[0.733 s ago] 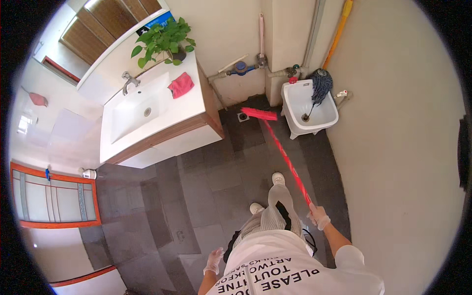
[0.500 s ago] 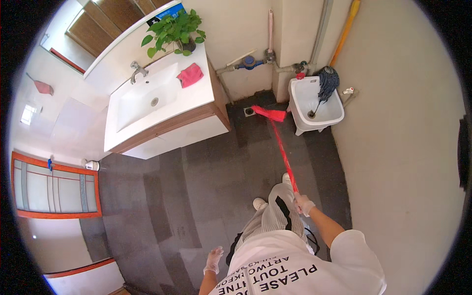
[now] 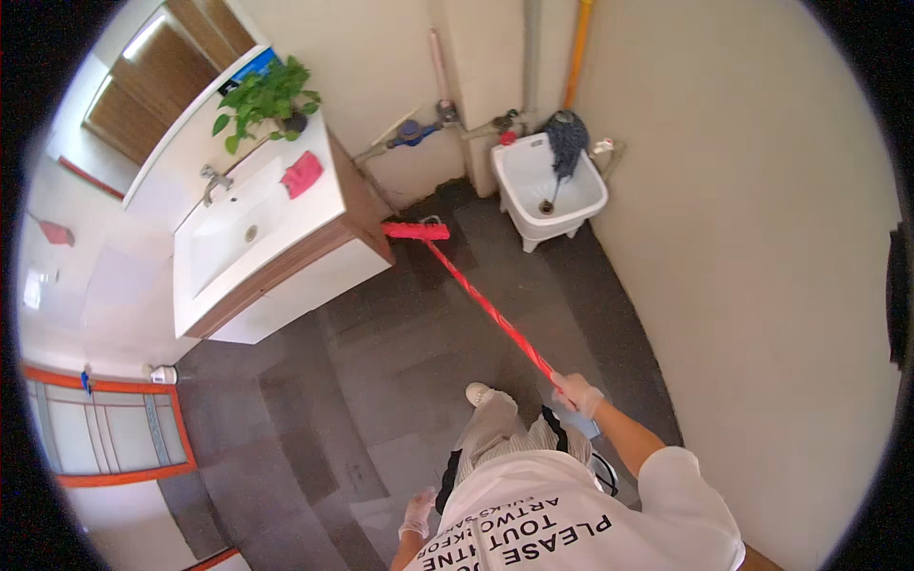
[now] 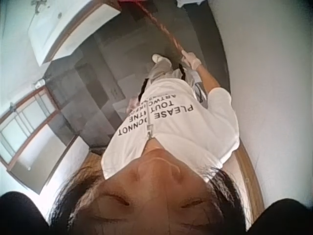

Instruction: Sweeping water across a tiled bathroom floor using a broom.

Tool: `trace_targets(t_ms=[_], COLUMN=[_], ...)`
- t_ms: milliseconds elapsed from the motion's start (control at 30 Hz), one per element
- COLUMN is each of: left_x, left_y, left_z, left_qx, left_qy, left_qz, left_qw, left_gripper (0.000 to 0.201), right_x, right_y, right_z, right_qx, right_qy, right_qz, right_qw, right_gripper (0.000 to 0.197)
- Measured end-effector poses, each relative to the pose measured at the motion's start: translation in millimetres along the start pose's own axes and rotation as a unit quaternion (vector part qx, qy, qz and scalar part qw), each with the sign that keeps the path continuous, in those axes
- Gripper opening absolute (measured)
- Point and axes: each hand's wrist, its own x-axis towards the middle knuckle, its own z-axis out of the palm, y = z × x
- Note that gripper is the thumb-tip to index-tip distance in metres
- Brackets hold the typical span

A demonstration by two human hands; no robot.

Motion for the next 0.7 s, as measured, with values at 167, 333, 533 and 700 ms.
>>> trace_targets(t_ms=[167,333,533,700], left_x=[12,28,11,-32], left_y=[22,48,102,123], left_z=[4,29,58,93], left_qx=[-0.436,-0.387,-0.584,-0.514], left_qy=[0.021,0.022,0.09,0.09], left_qz=[-0.258,-0.239,-0.096,-0.208], left_qw=[0.862,0.89,0.801,0.827], left_gripper=[0.031,0.032,0.032,0.031], right_x=[-122,-208,-202,-141], right_y=[90,150,193,184], right_z=[-54,-108,-176,-204], right_qx=[-0.052,-0.045,-0.092,-0.236], right_qy=[0.09,0.193,0.24,0.278], right_qz=[0.051,0.144,0.127,0.098], right_qw=[0.993,0.969,0.958,0.926], right_gripper=[0.045,0.039,0.038,0.046])
